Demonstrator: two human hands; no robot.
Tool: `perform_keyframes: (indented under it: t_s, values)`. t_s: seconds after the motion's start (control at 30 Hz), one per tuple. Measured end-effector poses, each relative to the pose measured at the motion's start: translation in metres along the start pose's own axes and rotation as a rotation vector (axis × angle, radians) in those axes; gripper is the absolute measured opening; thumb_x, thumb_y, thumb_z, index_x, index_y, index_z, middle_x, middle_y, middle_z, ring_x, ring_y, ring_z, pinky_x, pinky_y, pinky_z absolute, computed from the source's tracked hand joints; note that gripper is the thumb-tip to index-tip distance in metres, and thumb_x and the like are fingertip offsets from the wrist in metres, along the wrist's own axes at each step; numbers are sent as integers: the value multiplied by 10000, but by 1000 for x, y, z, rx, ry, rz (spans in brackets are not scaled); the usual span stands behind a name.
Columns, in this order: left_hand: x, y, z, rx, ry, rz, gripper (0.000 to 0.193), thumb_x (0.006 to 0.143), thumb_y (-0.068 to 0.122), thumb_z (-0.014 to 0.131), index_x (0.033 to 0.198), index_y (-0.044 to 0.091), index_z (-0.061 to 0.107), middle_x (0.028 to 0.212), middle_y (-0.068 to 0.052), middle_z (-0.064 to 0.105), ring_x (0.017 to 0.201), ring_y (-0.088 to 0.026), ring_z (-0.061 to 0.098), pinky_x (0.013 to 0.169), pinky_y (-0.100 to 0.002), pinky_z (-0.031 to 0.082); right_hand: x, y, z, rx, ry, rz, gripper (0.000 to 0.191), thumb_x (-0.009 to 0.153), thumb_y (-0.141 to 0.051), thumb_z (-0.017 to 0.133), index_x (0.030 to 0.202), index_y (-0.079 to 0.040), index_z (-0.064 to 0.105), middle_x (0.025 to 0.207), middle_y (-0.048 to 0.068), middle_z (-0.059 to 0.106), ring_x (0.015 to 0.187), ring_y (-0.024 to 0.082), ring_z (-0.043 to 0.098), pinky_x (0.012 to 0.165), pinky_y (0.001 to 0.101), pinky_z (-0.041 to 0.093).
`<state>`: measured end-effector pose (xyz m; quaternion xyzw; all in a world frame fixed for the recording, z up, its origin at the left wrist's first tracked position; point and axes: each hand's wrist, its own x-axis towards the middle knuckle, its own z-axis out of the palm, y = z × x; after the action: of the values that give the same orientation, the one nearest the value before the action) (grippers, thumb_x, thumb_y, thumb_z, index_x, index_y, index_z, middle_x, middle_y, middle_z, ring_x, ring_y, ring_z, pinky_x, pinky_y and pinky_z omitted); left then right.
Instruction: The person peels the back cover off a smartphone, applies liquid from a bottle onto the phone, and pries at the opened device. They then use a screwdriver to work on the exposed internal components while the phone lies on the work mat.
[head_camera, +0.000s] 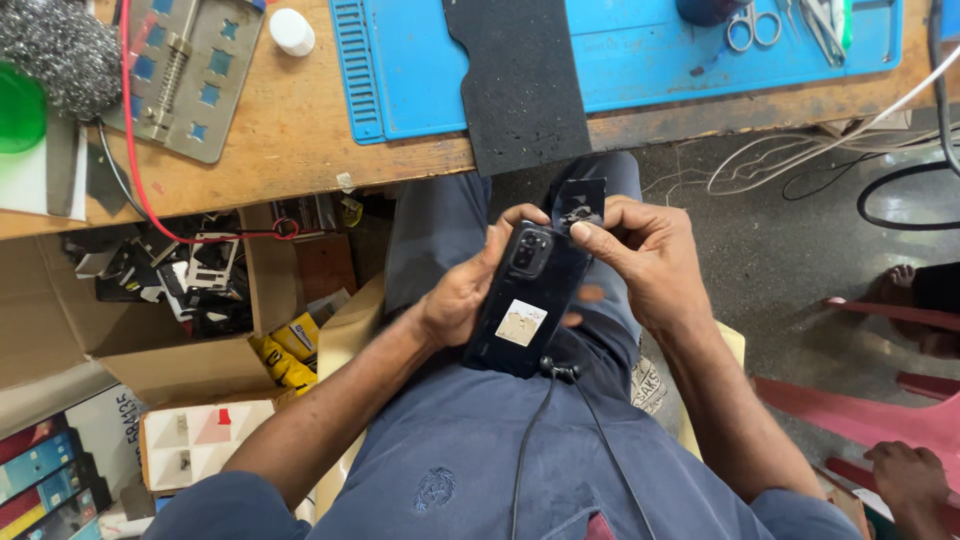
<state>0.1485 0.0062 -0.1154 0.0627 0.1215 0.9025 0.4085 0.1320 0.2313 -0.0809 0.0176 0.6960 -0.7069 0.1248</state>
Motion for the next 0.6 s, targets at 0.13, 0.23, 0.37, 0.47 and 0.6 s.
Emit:
perform_keyframes:
  t_s: [0.13, 0.23, 0.37, 0.47, 0.6]
  values:
    - [5, -7, 1, 81, 1, 30, 592, 1108, 537, 348, 1623, 277, 214, 1449, -243, 522, 1218, -363, 664, 1005, -522, 588, -5, 2, 9, 15, 91, -84, 152, 962, -19, 781, 840, 15, 698, 817, -7, 599, 736, 42, 520, 649, 210, 413]
    - [5, -9, 2, 113, -2, 45, 671, 1131, 544, 327, 1716, 300, 109, 1425, -246, 530, 1169, -334, 676, 975, -494, 609, -9, 4, 18, 150, 130, -59, 118, 951, -23, 750, 849, 5, 698, 841, -6, 639, 701, 40, 558, 577, 201, 434]
    - [6, -9, 3, 136, 6, 32, 715, 1133, 562, 284, 1742, 305, 9, 1407, -232, 534, 1155, -316, 681, 966, -477, 619, -9, 8, 24, 180, 160, -62, 124, 966, -31, 748, 860, 1, 692, 856, 3, 645, 685, 29, 547, 537, 181, 404]
    - [7, -12, 3, 156, 17, 28, 728, 1128, 576, 257, 1741, 306, -26, 1420, -209, 528, 1158, -299, 677, 964, -468, 620, -10, 10, 25, 220, 173, -57, 124, 980, -39, 745, 876, 6, 695, 860, 15, 654, 685, 29, 543, 544, 175, 396]
    - [9, -14, 4, 133, 21, 21, 728, 1131, 563, 255, 1743, 307, -45, 1455, -176, 520, 1161, -274, 672, 971, -464, 619, -13, 15, 29, 237, 213, -88, 121, 990, -33, 739, 887, 10, 695, 883, 19, 667, 715, 39, 566, 587, 187, 433]
